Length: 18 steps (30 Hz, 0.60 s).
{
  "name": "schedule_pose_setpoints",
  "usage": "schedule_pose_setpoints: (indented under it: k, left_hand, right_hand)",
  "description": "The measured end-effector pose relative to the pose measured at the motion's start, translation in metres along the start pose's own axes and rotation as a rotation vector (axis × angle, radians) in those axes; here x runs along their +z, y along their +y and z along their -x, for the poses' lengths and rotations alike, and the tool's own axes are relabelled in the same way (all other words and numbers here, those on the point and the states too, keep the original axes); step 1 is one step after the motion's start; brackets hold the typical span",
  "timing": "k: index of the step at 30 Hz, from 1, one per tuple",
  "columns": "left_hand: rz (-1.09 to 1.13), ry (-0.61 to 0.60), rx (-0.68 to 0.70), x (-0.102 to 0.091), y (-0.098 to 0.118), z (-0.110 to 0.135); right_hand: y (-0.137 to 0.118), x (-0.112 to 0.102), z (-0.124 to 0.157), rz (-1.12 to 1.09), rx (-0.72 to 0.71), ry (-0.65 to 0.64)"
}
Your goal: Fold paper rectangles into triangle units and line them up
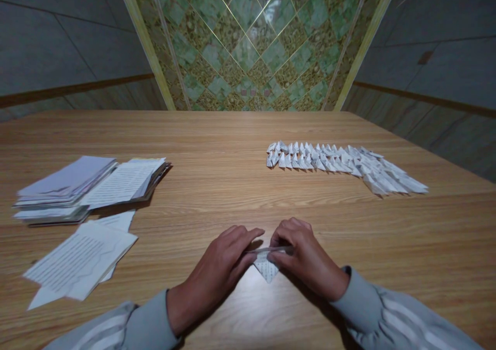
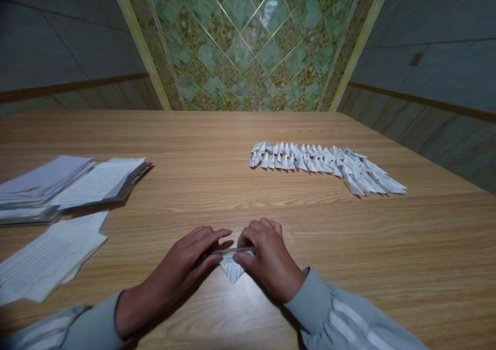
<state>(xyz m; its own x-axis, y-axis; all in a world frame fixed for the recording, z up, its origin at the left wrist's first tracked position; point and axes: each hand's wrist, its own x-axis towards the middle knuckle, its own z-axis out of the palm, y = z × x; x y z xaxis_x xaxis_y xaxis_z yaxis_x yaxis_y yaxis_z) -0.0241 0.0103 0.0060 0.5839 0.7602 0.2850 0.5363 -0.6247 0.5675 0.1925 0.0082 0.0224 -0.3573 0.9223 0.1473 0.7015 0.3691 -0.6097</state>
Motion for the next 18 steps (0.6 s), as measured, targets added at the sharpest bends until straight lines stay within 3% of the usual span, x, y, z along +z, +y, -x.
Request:
schedule_pose_setpoints:
  k: [6,12,18]
  left_hand:
    - [0.119,0.096,-0.049,-0.007,0.013,-0.005]
    - [0.070,0.158,0.101,-0.009,0.013,-0.003]
    - [-0.172,0.323,0.258,-0.016,0.007,-0.003]
  right_hand:
    - [-0.009,-0.002,0.000,-0.054,-0.184,0.068]
    - [-0.012,-0.005,0.002,-0.026,-0.235,0.072]
    - [-0.001,-0.018,-0.002,0.125,-0.383,0.223]
